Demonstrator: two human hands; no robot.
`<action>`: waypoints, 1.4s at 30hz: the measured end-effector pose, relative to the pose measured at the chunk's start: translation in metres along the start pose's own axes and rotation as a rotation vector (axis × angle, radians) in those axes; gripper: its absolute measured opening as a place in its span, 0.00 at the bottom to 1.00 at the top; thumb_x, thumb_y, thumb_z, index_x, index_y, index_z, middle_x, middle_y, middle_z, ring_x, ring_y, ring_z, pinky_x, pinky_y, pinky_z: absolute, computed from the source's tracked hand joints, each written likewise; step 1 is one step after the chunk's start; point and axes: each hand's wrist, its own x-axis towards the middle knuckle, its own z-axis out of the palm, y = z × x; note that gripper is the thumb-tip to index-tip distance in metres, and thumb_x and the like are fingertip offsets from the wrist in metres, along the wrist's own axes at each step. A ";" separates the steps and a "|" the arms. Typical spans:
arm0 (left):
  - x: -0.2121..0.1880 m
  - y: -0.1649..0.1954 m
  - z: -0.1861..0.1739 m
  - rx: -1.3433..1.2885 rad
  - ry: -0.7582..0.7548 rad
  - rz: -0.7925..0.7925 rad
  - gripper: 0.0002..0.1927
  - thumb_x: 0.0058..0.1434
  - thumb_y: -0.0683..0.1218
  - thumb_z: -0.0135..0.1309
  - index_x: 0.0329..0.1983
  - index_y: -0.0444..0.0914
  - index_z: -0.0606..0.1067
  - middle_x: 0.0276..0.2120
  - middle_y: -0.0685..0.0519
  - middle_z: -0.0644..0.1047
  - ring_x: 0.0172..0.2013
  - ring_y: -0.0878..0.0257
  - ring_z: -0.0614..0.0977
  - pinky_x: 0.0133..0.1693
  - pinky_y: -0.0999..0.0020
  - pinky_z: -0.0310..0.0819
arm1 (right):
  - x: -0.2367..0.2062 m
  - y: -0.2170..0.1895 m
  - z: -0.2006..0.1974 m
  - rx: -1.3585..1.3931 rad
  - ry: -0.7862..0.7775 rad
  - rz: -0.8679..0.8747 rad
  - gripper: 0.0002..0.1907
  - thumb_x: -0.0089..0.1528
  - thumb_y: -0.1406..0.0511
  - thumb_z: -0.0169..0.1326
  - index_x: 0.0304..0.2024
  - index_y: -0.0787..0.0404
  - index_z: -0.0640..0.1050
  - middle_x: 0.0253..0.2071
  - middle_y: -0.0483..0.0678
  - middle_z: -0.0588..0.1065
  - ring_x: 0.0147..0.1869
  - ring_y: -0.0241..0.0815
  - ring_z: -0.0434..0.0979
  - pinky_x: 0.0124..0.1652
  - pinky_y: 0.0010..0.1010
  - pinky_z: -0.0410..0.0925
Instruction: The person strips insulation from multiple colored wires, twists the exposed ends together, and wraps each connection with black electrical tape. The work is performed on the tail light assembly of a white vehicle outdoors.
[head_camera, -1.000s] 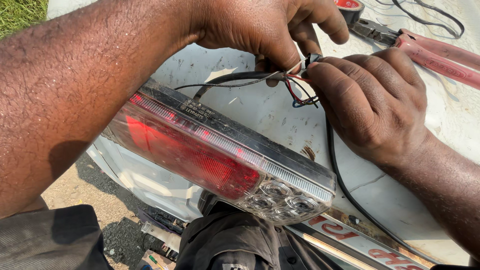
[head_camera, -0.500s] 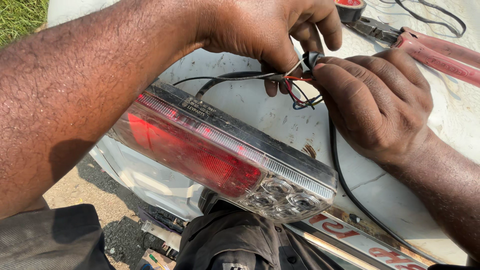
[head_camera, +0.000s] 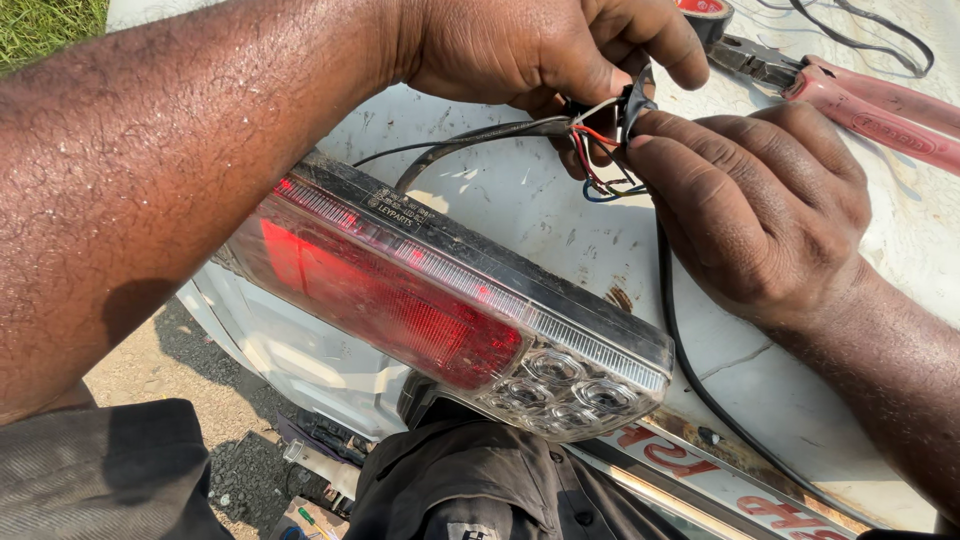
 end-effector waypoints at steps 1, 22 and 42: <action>-0.001 -0.001 -0.001 -0.088 -0.029 0.017 0.27 0.67 0.45 0.50 0.69 0.32 0.66 0.51 0.47 0.80 0.50 0.62 0.86 0.50 0.63 0.87 | 0.000 0.000 0.000 0.008 0.001 0.004 0.09 0.65 0.75 0.65 0.46 0.66 0.78 0.46 0.54 0.82 0.43 0.45 0.83 0.37 0.34 0.70; -0.003 0.018 0.009 -0.046 -0.006 -0.328 0.28 0.58 0.41 0.52 0.63 0.33 0.70 0.37 0.43 0.84 0.22 0.58 0.86 0.22 0.63 0.87 | -0.001 0.000 -0.002 -0.021 -0.025 -0.047 0.07 0.61 0.75 0.61 0.42 0.64 0.80 0.46 0.53 0.83 0.43 0.43 0.84 0.37 0.32 0.70; -0.008 0.019 0.014 -0.149 -0.155 -0.198 0.30 0.60 0.43 0.56 0.68 0.35 0.69 0.38 0.47 0.83 0.32 0.63 0.88 0.31 0.64 0.92 | -0.008 0.002 -0.007 -0.007 -0.026 -0.126 0.07 0.64 0.69 0.60 0.45 0.64 0.81 0.46 0.54 0.83 0.45 0.43 0.84 0.37 0.32 0.69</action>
